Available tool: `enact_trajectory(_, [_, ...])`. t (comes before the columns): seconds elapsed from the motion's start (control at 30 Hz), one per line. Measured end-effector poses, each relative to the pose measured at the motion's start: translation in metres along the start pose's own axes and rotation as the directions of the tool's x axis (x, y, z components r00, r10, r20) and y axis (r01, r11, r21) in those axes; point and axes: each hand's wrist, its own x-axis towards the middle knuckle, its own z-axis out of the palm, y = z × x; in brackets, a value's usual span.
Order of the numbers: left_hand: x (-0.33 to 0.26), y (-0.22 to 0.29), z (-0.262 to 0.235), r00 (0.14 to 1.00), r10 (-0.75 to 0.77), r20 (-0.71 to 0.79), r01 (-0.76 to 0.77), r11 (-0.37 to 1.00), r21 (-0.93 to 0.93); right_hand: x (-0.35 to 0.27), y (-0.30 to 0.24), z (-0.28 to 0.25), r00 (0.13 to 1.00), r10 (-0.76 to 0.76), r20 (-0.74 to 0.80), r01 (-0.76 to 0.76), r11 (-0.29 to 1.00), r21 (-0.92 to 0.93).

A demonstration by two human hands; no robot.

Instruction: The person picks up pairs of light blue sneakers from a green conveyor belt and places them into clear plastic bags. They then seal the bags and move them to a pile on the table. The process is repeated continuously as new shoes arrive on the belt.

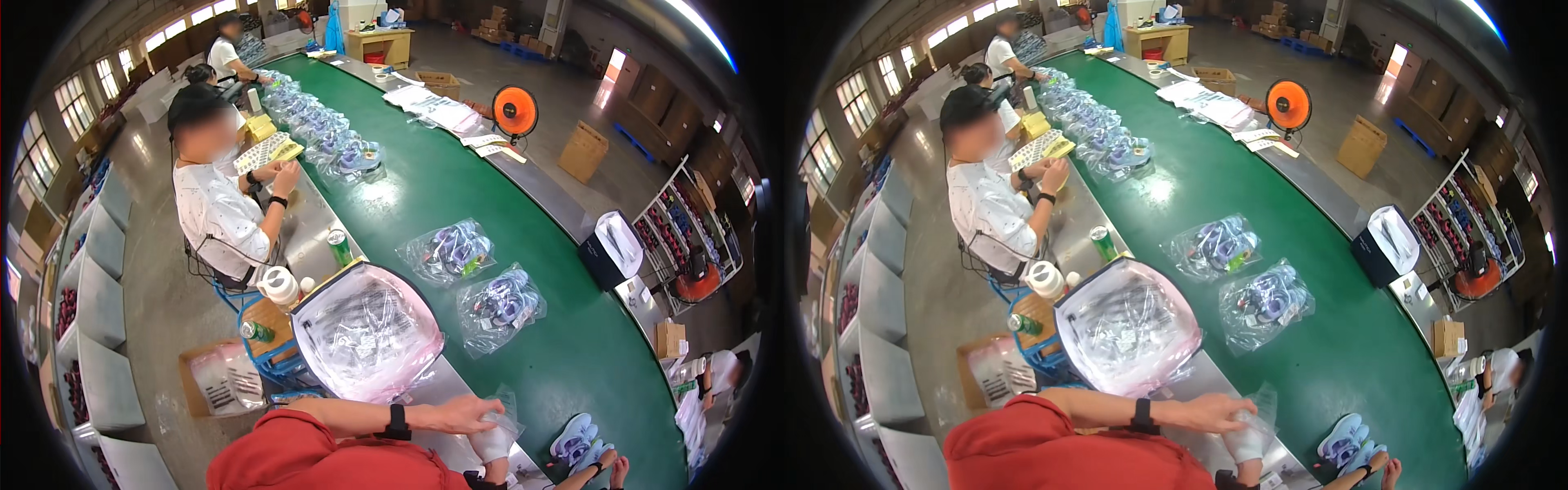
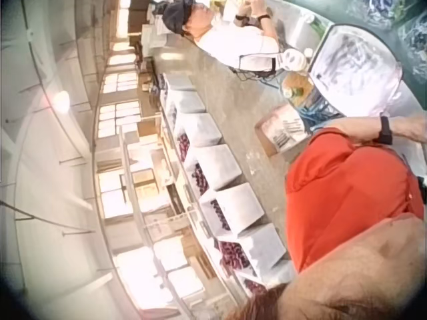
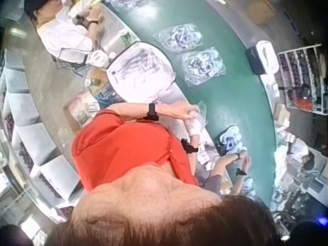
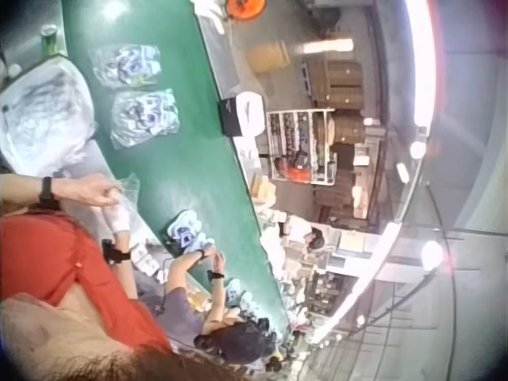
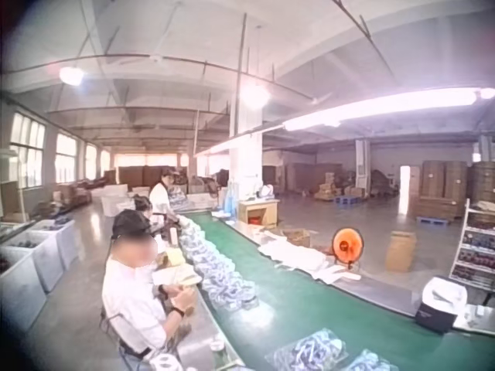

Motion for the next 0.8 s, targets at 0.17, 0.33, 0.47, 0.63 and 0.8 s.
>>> enact_trajectory(0.17, [-0.026,0.004,-0.019,0.999,-0.048,-0.012,0.048,0.998,0.029,0.002,-0.015,-0.022,0.975,0.208,-0.084,-0.172,0.934,0.315])
enact_trajectory(0.33, [-0.027,-0.024,-0.012,0.967,-0.078,-0.242,0.071,0.997,-0.039,0.006,-0.010,-0.004,0.971,0.212,-0.115,-0.145,0.895,0.423])
enact_trajectory(0.47, [-0.018,-0.009,-0.023,0.933,-0.006,-0.360,-0.008,0.999,-0.038,-0.001,-0.037,-0.009,0.994,0.095,-0.046,-0.062,0.884,0.463])
enact_trajectory(0.63, [-0.001,-0.004,-0.032,0.910,-0.009,-0.415,0.042,0.997,0.071,-0.015,-0.055,-0.027,0.977,0.126,-0.171,0.017,0.755,0.655])
enact_trajectory(0.8, [0.014,0.003,-0.046,0.931,-0.068,-0.359,0.086,0.996,0.035,-0.028,-0.035,-0.054,0.912,0.327,-0.246,0.035,0.537,0.843])
